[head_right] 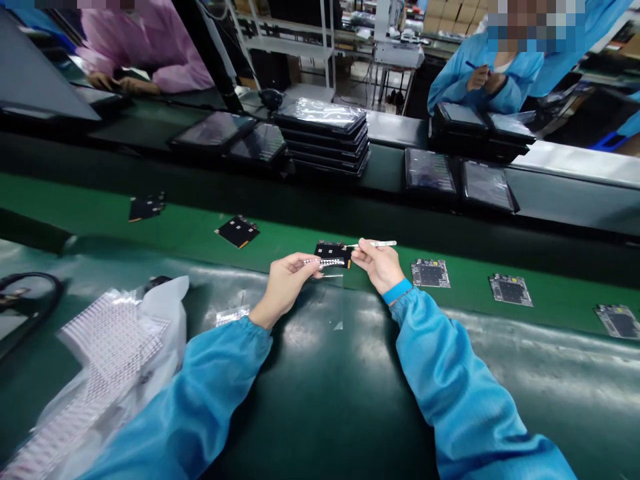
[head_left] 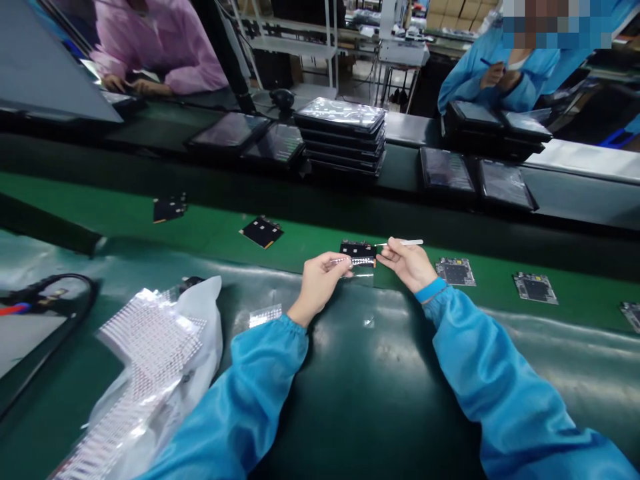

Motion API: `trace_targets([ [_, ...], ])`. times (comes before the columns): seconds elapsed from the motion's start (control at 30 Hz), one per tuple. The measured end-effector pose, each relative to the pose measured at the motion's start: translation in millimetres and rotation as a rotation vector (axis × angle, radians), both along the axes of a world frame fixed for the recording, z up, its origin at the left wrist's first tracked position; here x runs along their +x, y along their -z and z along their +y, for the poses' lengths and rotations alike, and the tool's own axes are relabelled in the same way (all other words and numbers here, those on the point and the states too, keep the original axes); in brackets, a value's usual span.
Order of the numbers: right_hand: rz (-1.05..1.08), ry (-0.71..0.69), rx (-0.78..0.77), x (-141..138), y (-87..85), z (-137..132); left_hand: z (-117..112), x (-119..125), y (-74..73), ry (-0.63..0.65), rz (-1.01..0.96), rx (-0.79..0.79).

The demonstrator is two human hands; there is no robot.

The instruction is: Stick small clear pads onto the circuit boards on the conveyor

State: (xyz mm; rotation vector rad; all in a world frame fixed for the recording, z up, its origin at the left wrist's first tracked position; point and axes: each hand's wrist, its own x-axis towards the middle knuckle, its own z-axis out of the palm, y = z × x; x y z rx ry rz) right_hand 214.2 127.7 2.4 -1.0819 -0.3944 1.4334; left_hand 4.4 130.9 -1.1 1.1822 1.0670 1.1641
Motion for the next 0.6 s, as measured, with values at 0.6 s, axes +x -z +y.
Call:
trace_targets([
  [0.6,-0.294,-0.196,0.222,-60,-19.3,35,-71,-63,-19.9,-0.010,0.229,0.055],
])
